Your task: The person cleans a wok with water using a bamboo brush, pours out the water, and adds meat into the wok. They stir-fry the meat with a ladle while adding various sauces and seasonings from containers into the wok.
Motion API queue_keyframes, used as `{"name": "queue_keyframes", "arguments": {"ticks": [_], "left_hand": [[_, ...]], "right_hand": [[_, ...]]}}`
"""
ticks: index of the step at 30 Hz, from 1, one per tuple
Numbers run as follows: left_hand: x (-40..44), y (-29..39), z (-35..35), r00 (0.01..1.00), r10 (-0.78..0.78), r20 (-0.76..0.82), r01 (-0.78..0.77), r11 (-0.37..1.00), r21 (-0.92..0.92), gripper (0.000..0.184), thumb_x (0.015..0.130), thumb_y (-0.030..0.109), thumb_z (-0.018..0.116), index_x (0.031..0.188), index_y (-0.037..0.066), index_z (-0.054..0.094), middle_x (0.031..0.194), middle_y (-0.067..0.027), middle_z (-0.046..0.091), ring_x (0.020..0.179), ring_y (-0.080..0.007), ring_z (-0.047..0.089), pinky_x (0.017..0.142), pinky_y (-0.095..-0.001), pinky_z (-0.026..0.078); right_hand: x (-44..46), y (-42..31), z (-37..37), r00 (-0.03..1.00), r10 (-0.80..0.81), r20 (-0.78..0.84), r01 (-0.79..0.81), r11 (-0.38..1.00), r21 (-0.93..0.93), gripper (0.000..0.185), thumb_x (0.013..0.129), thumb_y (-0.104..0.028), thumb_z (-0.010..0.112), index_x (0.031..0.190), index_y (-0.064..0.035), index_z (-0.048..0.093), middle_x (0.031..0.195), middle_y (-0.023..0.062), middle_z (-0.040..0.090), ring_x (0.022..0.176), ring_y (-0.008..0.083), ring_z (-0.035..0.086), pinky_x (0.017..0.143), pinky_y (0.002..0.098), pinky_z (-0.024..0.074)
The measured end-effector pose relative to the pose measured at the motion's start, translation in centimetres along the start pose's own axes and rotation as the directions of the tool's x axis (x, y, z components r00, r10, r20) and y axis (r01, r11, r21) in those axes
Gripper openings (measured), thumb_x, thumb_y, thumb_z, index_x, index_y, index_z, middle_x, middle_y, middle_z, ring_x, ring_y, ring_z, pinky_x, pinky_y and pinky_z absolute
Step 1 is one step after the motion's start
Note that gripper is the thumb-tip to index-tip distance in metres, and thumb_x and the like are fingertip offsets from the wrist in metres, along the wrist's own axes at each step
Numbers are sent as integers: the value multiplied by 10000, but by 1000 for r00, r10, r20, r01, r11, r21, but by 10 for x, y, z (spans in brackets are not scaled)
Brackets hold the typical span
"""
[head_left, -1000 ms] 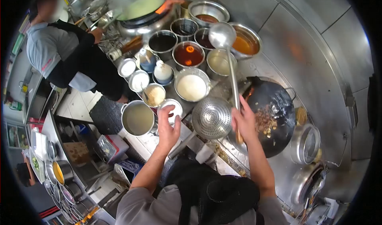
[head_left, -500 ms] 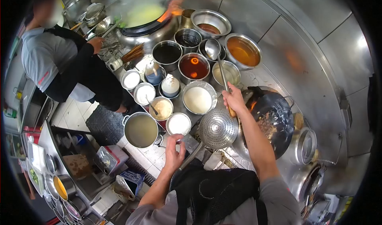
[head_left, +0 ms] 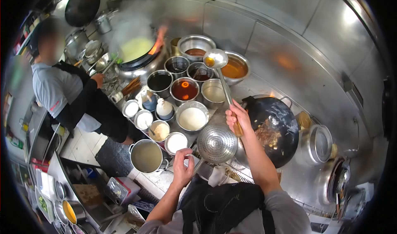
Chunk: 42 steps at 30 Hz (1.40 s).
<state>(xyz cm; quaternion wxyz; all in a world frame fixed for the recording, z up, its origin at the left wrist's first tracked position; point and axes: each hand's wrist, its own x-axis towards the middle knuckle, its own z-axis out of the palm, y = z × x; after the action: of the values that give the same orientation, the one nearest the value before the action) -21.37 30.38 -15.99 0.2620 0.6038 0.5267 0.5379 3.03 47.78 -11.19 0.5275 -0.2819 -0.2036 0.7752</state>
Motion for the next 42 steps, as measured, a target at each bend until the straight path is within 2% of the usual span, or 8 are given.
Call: {"name": "queue_keyframes", "arguments": {"ticks": [3,7,10,11,15,25,36,42], "left_hand": [[-18,10,20,997,14,73,-13,1000,-14,225,864,-31,586,1086,10,597,1099,-150,602,1005,-245,611,785,-327,544],[-48,33,48,980,-94,177,95,995,-1,218,870,-18,595,1085,17,588,1091,-162,605,985,-287,618,786,-343,543],[-68,46,79,967,-105,231,105,994,15,216,882,-16,587,1097,4,573,1095,-158,592,985,-271,616,784,-340,548],[-74,56,90,959,-108,263,113,994,-5,223,877,-18,587,1099,3,568,1094,-162,586,998,-279,610,785,-344,551],[-97,55,150,905,97,413,-98,995,-20,283,834,-31,613,1110,8,568,1136,-190,569,1058,-360,567,907,-417,485],[-117,75,233,817,287,501,-369,927,72,407,814,5,637,1213,22,562,1251,-208,537,1195,-413,507,1017,-463,423],[-124,44,297,868,269,418,-348,929,124,138,815,102,724,940,65,679,1031,-125,572,1024,-353,570,828,-462,477],[-120,45,276,807,231,544,-326,942,83,286,848,64,668,1130,99,630,1145,-125,529,1200,-360,526,955,-457,478]], "right_hand": [[-95,-35,-31,995,28,97,-52,965,258,488,989,-125,552,1451,-194,408,777,38,516,488,68,441,406,213,367],[-278,-85,-73,946,-84,-313,-31,938,-345,505,972,-120,571,1456,-114,425,733,36,542,459,73,454,384,225,364],[-341,-80,-133,850,-450,-273,-247,117,-962,583,907,-57,581,1466,-53,416,732,168,624,574,309,611,543,388,473],[-349,-78,-156,849,-522,-88,-253,-255,-933,604,883,-58,589,1462,-44,418,783,240,655,656,406,650,627,443,507],[-338,-63,-237,833,-537,-133,-332,-291,-897,627,857,-85,573,1461,-155,422,1041,274,645,935,460,629,836,517,508],[-486,-142,-211,921,-315,-229,-389,-785,-482,720,821,2,525,1439,-360,456,966,102,643,719,319,668,645,437,558],[-481,-116,-183,889,-396,-229,-439,-593,-675,625,812,-13,630,1387,-240,541,859,182,636,738,388,633,690,478,517],[-410,-28,-235,739,-535,-410,-363,196,-911,565,948,-126,594,1481,-104,411,625,154,565,527,184,481,529,361,446]]}}
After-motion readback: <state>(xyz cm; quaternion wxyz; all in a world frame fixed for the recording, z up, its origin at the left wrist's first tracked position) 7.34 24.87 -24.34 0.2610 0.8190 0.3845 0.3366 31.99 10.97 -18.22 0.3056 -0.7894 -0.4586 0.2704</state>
